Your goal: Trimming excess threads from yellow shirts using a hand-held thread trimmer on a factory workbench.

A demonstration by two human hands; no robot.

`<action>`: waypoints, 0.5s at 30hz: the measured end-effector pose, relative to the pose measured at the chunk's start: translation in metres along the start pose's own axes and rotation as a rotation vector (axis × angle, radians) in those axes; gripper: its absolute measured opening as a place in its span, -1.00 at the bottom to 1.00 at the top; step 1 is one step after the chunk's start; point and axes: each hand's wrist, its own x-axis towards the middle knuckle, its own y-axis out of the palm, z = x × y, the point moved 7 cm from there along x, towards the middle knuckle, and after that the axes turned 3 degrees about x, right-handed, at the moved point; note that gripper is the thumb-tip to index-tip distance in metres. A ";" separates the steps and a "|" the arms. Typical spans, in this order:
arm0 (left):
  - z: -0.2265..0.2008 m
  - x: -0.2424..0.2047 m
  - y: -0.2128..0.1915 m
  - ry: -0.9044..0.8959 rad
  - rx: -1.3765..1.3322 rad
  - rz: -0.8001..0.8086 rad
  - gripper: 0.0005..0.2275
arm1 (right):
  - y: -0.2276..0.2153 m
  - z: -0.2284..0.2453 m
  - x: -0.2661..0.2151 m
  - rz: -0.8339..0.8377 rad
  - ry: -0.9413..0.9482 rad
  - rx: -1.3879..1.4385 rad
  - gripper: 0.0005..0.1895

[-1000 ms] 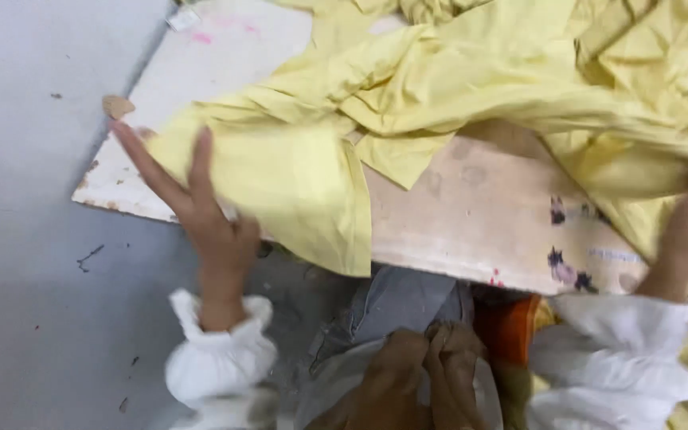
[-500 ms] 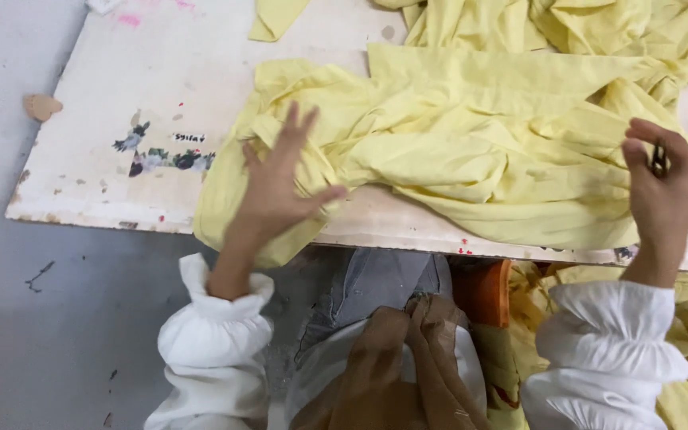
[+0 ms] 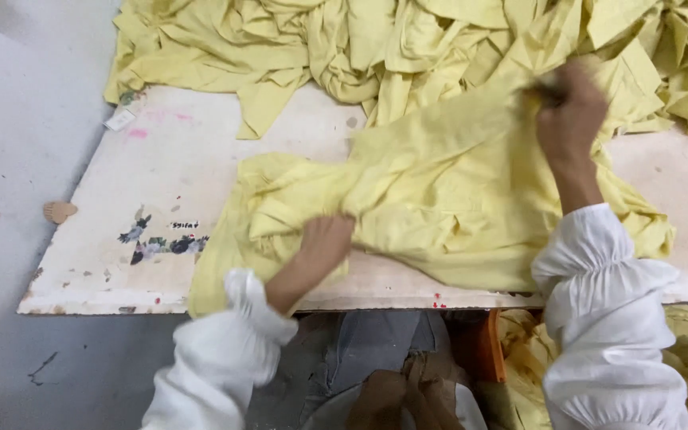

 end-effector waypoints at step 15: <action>0.094 -0.058 -0.123 -0.544 -0.545 -0.639 -0.72 | -0.054 0.159 -0.229 0.912 0.412 0.522 -0.48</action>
